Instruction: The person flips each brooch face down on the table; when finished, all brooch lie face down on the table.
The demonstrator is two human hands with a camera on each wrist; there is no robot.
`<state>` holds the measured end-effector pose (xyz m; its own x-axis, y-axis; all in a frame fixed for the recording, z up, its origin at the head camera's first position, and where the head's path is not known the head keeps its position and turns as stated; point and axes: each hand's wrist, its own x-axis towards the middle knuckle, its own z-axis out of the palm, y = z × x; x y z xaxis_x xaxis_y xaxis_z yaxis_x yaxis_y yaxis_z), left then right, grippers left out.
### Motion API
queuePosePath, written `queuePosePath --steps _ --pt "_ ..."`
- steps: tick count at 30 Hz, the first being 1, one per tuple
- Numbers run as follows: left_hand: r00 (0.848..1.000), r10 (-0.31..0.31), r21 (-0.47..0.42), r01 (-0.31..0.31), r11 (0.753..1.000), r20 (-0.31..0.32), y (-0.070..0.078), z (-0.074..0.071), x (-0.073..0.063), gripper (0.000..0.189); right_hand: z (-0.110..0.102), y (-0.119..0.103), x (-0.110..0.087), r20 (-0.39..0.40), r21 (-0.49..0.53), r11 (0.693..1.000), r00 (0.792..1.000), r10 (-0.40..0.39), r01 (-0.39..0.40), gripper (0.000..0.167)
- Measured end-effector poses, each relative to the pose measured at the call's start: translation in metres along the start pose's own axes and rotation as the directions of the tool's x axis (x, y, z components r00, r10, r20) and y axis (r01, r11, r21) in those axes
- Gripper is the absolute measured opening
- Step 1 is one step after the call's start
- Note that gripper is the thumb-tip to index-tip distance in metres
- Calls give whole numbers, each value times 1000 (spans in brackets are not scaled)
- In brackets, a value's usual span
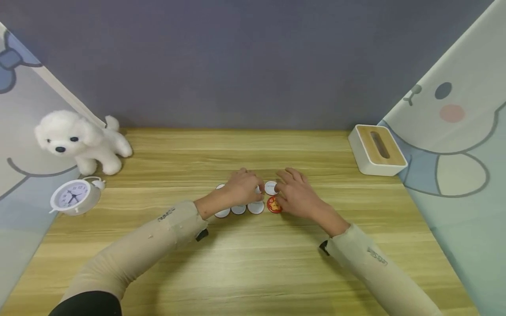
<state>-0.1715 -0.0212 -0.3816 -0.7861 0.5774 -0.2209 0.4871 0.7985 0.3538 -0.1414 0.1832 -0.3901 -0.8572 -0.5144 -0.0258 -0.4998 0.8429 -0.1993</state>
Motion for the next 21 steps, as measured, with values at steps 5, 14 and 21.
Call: queuePosePath --steps 5,14,21 --pt "999 41 18 -40 999 -8 5 4 2 17 2 3 -7 14 -7 1000 1000 8 -8 21" --pt "999 43 11 -43 999 19 12 13 5 19 9 3 -7 51 9 1000 998 29 -30 34" --pt "999 37 47 -37 998 6 13 18 5 14 13 1 -7 74 8 999 996 47 -47 42"
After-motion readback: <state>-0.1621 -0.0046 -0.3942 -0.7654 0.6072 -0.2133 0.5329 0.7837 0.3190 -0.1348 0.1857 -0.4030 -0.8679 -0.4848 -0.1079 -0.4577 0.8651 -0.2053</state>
